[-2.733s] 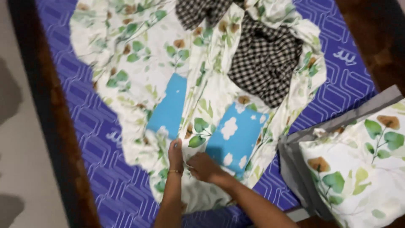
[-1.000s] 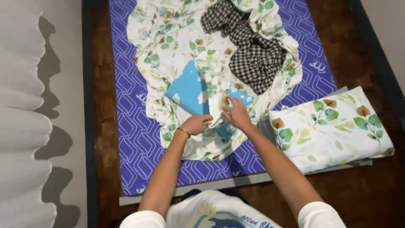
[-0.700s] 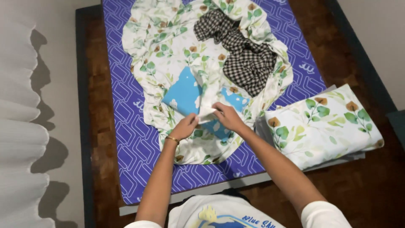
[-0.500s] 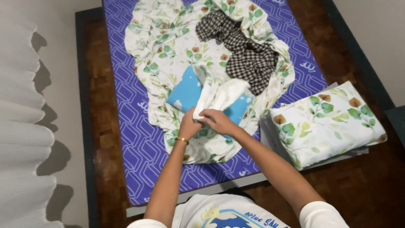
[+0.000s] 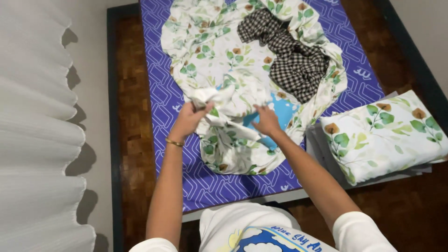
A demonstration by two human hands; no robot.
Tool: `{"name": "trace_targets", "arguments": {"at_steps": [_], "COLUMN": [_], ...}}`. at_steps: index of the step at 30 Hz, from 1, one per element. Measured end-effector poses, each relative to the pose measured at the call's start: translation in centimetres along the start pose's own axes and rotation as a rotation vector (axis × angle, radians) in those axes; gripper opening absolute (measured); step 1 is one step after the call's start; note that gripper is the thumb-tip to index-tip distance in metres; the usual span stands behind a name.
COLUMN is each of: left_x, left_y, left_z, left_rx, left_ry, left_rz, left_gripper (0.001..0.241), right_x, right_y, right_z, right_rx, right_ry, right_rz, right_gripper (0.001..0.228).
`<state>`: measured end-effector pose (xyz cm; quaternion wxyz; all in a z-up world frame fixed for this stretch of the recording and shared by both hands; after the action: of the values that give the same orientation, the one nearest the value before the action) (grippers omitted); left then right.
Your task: Fold a bedsheet and put a pillowcase on a pillow on a bed.
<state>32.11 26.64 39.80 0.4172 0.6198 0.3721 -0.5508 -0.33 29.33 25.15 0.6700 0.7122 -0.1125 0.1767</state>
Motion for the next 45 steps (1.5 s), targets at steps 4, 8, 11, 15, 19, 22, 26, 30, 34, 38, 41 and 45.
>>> {"name": "trace_targets", "arguments": {"at_steps": [4, 8, 11, 15, 19, 22, 26, 30, 34, 38, 41, 45], "left_x": [-6.0, -8.4, -8.8, -8.0, -12.0, -12.0, -10.6, -9.4, -4.7, 2.4, 5.1, 9.6], "left_y": [1.6, 3.9, 5.2, 2.4, -0.2, -0.2, 1.9, 1.8, -0.7, -4.5, -8.1, -11.5], "left_z": [-1.3, -1.1, -0.2, 2.0, 1.6, 2.0, 3.1, 3.0, 3.2, 3.2, 2.5, 2.8], "left_rx": [0.024, 0.075, 0.074, 0.187, 0.244, 0.187, -0.175, -0.386, -0.461, -0.015, 0.203, 0.236], "left_ry": [-0.018, -0.056, -0.089, -0.081, -0.128, -0.132, -0.149, -0.01, 0.065, 0.157, 0.272, 0.394], "left_rz": [-0.068, -0.056, -0.003, 0.028, 0.152, 0.449, 0.7, 0.819, 0.777, 0.75, 0.719, 0.77], "left_gripper": [0.025, 0.029, 0.026, 0.024, 0.032, 0.049, 0.057, 0.093, 0.098, 0.06, 0.068, 0.083], "right_x": [3.7, 1.8, 2.1, 8.1, 9.6, 7.0, 6.9, 6.8, 6.8, 7.0, 7.8, 9.2], "right_y": [0.5, -1.3, -0.6, 2.6, 2.2, 0.6, 3.7, 6.7, 7.9, 8.0, 8.6, 11.0], "right_z": [-1.6, -1.3, -1.9, -4.5, -3.3, -1.7, -1.7, -1.7, -1.0, -0.5, -0.7, -1.5], "right_rx": [0.065, -0.113, -0.102, 0.003, -0.113, -0.253, -0.288, -0.328, -0.327, -0.293, -0.282, -0.282], "right_ry": [-0.048, 0.001, 0.166, 0.227, 0.308, 0.326, 0.185, 0.108, 0.088, 0.079, 0.098, 0.131], "right_rz": [-0.048, 0.052, 0.171, 0.055, 0.231, 0.204, 0.385, 0.444, 0.49, 0.576, 0.613, 0.605], "right_gripper": [0.076, 0.024, 0.034, 0.1, 0.085, 0.023, 0.018, 0.015, 0.015, 0.023, 0.026, 0.034]}}
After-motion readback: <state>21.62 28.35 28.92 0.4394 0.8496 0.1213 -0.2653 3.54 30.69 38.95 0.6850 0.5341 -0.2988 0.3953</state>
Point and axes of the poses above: each hand's wrist, its own z-axis towards the middle knuckle, its own y-axis out of the back of the hand, x = y × z, the point moved 3 cm from there along z, towards the middle knuckle, and after that the axes turned 9 degrees about y, right-handed, at the moved point
